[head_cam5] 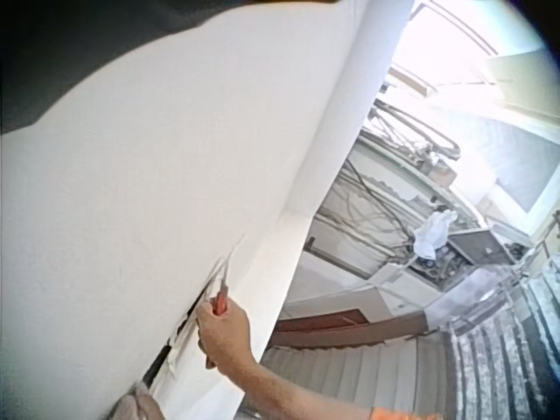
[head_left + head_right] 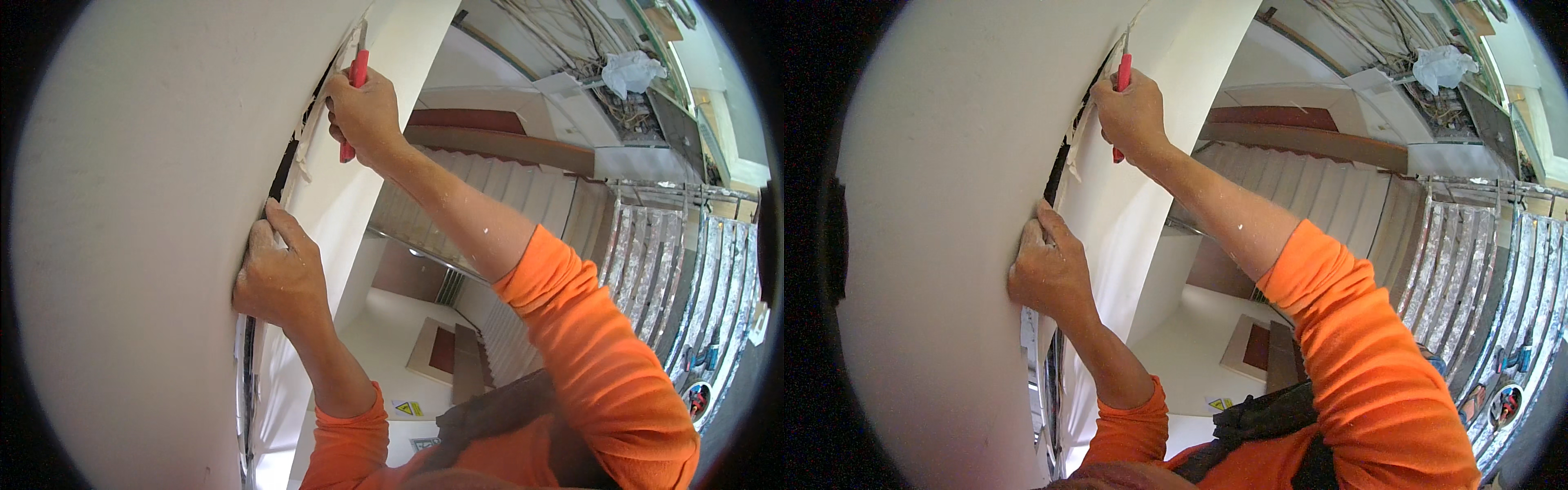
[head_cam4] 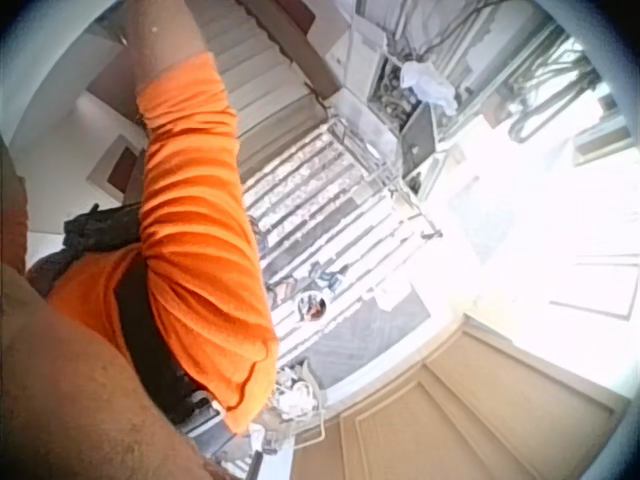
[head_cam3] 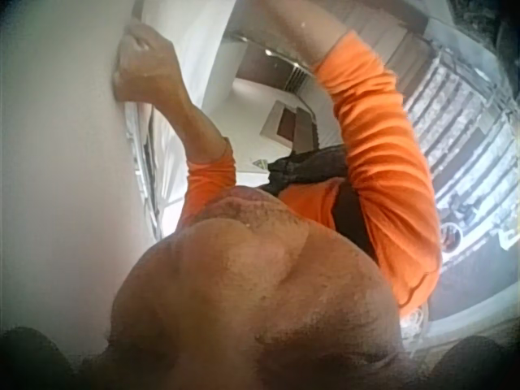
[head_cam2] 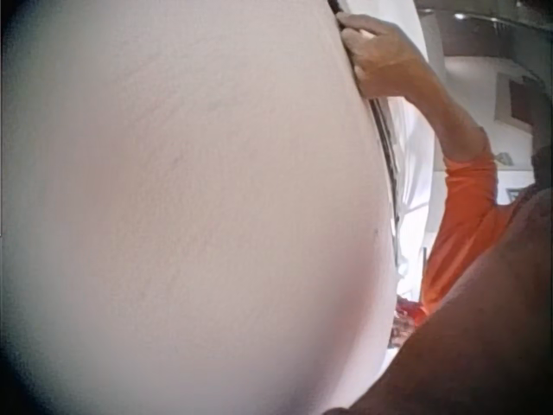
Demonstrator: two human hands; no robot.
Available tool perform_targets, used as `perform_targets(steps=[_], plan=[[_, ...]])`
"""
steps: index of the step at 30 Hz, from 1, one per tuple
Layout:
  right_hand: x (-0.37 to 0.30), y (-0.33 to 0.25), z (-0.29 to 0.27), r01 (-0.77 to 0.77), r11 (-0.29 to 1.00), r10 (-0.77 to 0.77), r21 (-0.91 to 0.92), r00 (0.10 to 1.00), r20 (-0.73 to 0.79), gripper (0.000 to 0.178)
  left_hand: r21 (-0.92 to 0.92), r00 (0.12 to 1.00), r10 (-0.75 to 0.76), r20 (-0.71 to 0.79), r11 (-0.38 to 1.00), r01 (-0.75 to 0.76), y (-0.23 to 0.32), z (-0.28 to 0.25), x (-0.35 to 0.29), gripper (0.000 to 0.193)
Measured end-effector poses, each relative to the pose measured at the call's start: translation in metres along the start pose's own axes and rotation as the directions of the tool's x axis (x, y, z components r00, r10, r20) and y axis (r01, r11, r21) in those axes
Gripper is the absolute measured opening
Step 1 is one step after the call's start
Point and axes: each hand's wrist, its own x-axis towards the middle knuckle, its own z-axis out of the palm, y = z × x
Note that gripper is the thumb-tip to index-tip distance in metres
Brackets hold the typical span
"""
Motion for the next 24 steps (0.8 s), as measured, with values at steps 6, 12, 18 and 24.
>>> perform_targets(steps=[6,12,18,24], plan=[[-0.001,-0.024,-0.009,0.067,0.975,-0.054,-0.210,0.996,0.068,0.015,-0.053,1.000,-0.004,-0.019,0.999,0.003,-0.002,0.000,0.000,0.036],[-0.014,-0.020,-0.013,-0.084,0.984,0.098,-0.156,0.992,0.084,0.027,-0.022,0.985,0.094,-0.145,0.995,-0.098,0.000,0.006,0.004,0.031],[-0.014,-0.028,-0.001,-0.178,0.983,0.182,-0.051,0.979,0.093,0.023,0.023,1.000,-0.002,0.003,1.000,0.002,0.004,0.000,0.002,0.037],[-0.010,-0.018,-0.004,-0.048,0.993,0.053,-0.105,0.998,0.046,0.018,-0.037,0.987,0.072,-0.144,0.996,-0.078,-0.002,0.008,0.001,0.032]])
